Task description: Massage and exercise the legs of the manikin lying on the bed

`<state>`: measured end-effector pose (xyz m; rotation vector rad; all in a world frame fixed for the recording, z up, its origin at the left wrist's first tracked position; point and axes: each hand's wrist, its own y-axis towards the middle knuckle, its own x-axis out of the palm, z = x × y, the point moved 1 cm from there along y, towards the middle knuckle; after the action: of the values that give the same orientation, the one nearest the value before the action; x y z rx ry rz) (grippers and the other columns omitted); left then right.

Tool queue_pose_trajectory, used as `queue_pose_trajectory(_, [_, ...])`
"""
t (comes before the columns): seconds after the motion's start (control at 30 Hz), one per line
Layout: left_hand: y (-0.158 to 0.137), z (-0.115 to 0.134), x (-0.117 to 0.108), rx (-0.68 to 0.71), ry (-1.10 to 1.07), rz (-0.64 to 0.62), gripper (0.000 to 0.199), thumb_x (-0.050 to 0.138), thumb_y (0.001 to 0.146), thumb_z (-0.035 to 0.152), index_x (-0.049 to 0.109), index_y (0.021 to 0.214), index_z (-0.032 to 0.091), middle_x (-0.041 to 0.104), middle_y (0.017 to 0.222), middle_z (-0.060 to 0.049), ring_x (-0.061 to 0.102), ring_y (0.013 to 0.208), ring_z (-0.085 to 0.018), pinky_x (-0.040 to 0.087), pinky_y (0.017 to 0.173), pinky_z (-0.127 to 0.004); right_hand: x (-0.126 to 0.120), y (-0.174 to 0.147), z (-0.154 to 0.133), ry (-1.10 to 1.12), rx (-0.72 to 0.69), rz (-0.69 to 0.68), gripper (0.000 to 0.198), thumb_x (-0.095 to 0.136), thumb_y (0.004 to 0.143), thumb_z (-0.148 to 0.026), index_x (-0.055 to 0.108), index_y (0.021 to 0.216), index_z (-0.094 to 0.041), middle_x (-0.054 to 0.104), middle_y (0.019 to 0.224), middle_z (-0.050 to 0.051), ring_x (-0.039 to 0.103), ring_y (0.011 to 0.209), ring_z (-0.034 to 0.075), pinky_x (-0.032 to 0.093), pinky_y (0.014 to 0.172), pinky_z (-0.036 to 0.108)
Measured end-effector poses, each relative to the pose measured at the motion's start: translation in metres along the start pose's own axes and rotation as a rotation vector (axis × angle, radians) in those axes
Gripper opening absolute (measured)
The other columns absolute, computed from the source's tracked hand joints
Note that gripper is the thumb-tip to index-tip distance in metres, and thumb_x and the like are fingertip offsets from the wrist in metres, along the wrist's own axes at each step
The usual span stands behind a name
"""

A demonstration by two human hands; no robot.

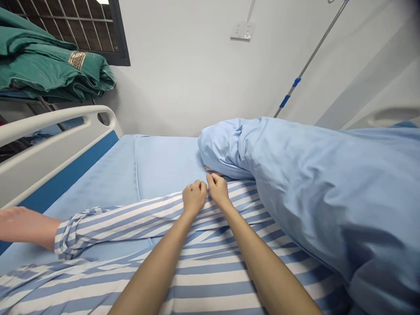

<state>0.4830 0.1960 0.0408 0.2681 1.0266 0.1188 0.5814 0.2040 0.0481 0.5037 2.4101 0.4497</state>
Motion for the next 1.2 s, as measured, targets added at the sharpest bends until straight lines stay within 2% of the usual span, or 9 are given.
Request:
queue_pose_trajectory(0.27, [0.003,0.008,-0.007,-0.035,-0.071,-0.087,0.027,0.037,0.081,0.031,0.059,0.070,0.021,0.065,0.073,-0.004,0.055,0.070,-0.016,0.030,0.060,-0.025,-0.002,0.003,0.003,0.158,0.051,0.071,0.034,0.040,0.078,-0.032,0.028,0.048,-0.019,0.026,0.045,-0.006,0.026,0.049,0.008,0.020,0.049,0.024])
queue_pose_trajectory(0.4, [0.017,0.027,-0.013,-0.053,-0.374,-0.062,0.028,0.037,0.078,0.029,0.052,0.057,0.019,0.056,0.058,0.000,0.048,0.060,-0.012,0.029,0.055,-0.023,-0.004,0.006,0.004,0.269,0.091,0.098,0.032,0.040,0.076,-0.031,0.030,0.048,-0.019,0.028,0.046,-0.006,0.028,0.049,0.008,0.022,0.048,0.023])
queue_pose_trajectory(0.47, [0.020,0.036,-0.011,-0.071,-0.564,-0.011,0.029,0.034,0.079,0.027,0.048,0.055,0.018,0.051,0.055,0.002,0.045,0.057,-0.010,0.030,0.053,-0.022,-0.005,0.008,0.004,0.310,0.102,0.090,0.030,0.040,0.076,-0.031,0.032,0.049,-0.019,0.032,0.047,-0.006,0.030,0.050,0.009,0.023,0.049,0.023])
queue_pose_trajectory(0.53, [0.019,0.039,-0.004,-0.108,-0.646,0.014,0.030,0.033,0.079,0.028,0.046,0.055,0.018,0.050,0.054,0.002,0.044,0.056,-0.010,0.030,0.053,-0.021,-0.006,0.008,0.005,0.326,0.114,0.086,0.030,0.040,0.076,-0.032,0.034,0.050,-0.019,0.035,0.048,-0.005,0.031,0.051,0.009,0.025,0.050,0.023])
queue_pose_trajectory(0.7, [0.009,0.031,0.012,-0.109,-0.461,0.027,0.033,0.031,0.084,0.031,0.050,0.059,0.019,0.059,0.062,-0.001,0.047,0.059,-0.012,0.030,0.058,-0.024,-0.003,0.008,0.005,0.297,0.121,0.068,0.032,0.042,0.076,-0.035,0.034,0.050,-0.019,0.036,0.048,-0.005,0.032,0.052,0.009,0.027,0.052,0.022])
queue_pose_trajectory(0.83, [0.008,0.029,0.011,-0.107,-0.343,-0.021,0.035,0.028,0.087,0.030,0.056,0.069,0.021,0.065,0.074,-0.003,0.054,0.069,-0.014,0.032,0.064,-0.025,-0.001,0.010,0.008,0.259,0.126,0.064,0.031,0.041,0.076,-0.035,0.038,0.051,-0.018,0.039,0.049,-0.005,0.033,0.054,0.009,0.028,0.054,0.022])
queue_pose_trajectory(0.97, [0.008,0.033,0.007,-0.137,-0.266,-0.031,0.034,0.027,0.088,0.030,0.058,0.077,0.021,0.067,0.082,-0.006,0.057,0.076,-0.017,0.033,0.066,-0.027,-0.006,0.013,0.008,0.194,0.112,-0.021,0.033,0.041,0.076,-0.036,0.034,0.049,-0.019,0.033,0.047,-0.005,0.032,0.051,0.009,0.027,0.052,0.022])
queue_pose_trajectory(1.03, [0.006,0.034,0.006,-0.134,-0.250,-0.043,0.033,0.028,0.087,0.030,0.059,0.078,0.022,0.067,0.082,-0.006,0.058,0.076,-0.018,0.033,0.064,-0.027,-0.014,0.015,0.001,0.074,0.056,-0.027,0.034,0.040,0.077,-0.037,0.033,0.049,-0.019,0.033,0.046,-0.005,0.031,0.050,0.009,0.025,0.051,0.022])
queue_pose_trajectory(1.2, [0.001,0.035,0.006,-0.096,-0.221,-0.074,0.034,0.032,0.086,0.034,0.060,0.074,0.022,0.067,0.076,-0.005,0.058,0.072,-0.018,0.031,0.059,-0.027,-0.045,0.012,-0.033,-0.279,-0.228,0.161,0.035,0.036,0.082,-0.038,0.037,0.052,-0.019,0.042,0.048,-0.001,0.034,0.049,0.010,0.025,0.054,0.024])
